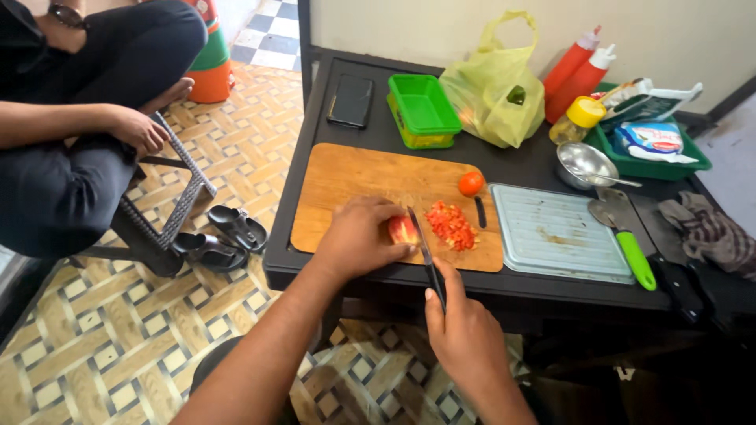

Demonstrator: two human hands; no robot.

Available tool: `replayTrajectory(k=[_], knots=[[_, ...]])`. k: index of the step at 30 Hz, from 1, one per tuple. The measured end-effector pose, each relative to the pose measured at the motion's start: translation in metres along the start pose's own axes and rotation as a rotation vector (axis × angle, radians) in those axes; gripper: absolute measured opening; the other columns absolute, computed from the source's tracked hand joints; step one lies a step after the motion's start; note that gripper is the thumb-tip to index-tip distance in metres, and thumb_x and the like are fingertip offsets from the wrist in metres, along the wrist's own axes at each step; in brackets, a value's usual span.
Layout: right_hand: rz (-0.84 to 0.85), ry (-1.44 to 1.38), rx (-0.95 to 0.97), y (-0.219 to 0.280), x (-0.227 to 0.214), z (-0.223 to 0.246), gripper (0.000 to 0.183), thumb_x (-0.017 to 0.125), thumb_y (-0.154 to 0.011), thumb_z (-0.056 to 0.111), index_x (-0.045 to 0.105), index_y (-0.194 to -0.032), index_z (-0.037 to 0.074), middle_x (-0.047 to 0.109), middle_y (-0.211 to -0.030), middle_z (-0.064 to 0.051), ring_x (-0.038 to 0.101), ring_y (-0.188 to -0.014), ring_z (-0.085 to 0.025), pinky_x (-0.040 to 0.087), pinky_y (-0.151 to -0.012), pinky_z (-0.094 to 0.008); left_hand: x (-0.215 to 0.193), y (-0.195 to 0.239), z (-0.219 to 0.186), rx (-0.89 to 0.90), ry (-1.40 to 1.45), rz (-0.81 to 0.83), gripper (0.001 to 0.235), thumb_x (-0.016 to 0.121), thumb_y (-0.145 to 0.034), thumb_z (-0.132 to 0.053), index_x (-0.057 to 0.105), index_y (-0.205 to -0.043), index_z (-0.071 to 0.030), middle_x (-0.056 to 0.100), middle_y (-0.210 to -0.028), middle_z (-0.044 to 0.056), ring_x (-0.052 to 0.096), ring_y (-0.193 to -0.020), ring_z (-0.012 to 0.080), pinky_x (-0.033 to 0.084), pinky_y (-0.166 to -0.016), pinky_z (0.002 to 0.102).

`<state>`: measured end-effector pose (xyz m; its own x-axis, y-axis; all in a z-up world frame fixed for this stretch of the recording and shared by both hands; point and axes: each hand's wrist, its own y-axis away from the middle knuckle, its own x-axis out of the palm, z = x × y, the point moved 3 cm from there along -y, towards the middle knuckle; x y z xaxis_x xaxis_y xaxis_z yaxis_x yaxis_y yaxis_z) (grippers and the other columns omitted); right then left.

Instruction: The person chops tomatoes on a wooden cutting board using a knife and moves the chopped pieces to the side of the board.

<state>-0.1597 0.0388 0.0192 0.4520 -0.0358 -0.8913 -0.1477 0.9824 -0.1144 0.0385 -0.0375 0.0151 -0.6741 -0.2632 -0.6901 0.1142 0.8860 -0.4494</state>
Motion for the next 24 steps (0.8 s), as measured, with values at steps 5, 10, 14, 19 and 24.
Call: replayTrajectory(k=[5,10,14,19,24], knots=[[0.039,0.099,0.06,0.0,-0.006,0.009,0.058,0.054,-0.094,0.037,0.046,-0.151,0.031,0.072,-0.071,-0.023,0.072,-0.074,-0.045,0.056,-0.069,-0.058,0.0,0.002,-0.001,0.035,-0.008,-0.052,0.056,0.085,-0.069,-0.044,0.076,-0.111,-0.009,0.071,-0.115,0.012,0.065,-0.113,0.035,0.048,-0.094,0.051],[0.067,0.142,0.088,0.001,-0.013,0.01,0.059,0.054,-0.094,0.04,0.047,-0.152,0.036,0.073,-0.075,-0.023,0.071,-0.076,-0.046,0.057,-0.072,-0.058,-0.004,-0.001,0.0,-0.031,0.071,0.024,0.053,0.088,-0.067,-0.043,0.079,-0.108,-0.01,0.076,-0.106,0.011,0.068,-0.104,0.0336,0.052,-0.093,0.046],[0.102,0.181,0.086,0.001,-0.019,0.015,0.058,0.053,-0.094,0.04,0.048,-0.152,0.038,0.073,-0.074,-0.023,0.071,-0.076,-0.046,0.056,-0.073,-0.058,-0.006,-0.002,0.002,-0.018,0.125,0.022,0.055,0.092,-0.063,-0.042,0.079,-0.105,-0.008,0.077,-0.101,0.012,0.07,-0.098,0.0335,0.054,-0.089,0.043],[0.159,0.226,0.081,-0.001,-0.022,0.02,0.058,0.05,-0.096,0.038,0.046,-0.154,0.037,0.073,-0.072,-0.021,0.073,-0.073,-0.043,0.058,-0.073,-0.055,-0.002,-0.002,0.006,-0.005,0.102,0.004,0.056,0.092,-0.062,-0.043,0.08,-0.105,-0.009,0.077,-0.101,0.011,0.07,-0.099,0.0333,0.053,-0.09,0.044],[0.12,0.297,0.009,-0.019,-0.009,0.026,0.053,0.051,-0.097,0.037,0.049,-0.149,0.028,0.073,-0.075,-0.021,0.072,-0.074,-0.043,0.056,-0.072,-0.057,0.003,-0.003,0.011,0.035,0.08,-0.002,0.057,0.092,-0.062,-0.042,0.08,-0.107,-0.01,0.076,-0.104,0.012,0.069,-0.102,0.0337,0.052,-0.092,0.044]])
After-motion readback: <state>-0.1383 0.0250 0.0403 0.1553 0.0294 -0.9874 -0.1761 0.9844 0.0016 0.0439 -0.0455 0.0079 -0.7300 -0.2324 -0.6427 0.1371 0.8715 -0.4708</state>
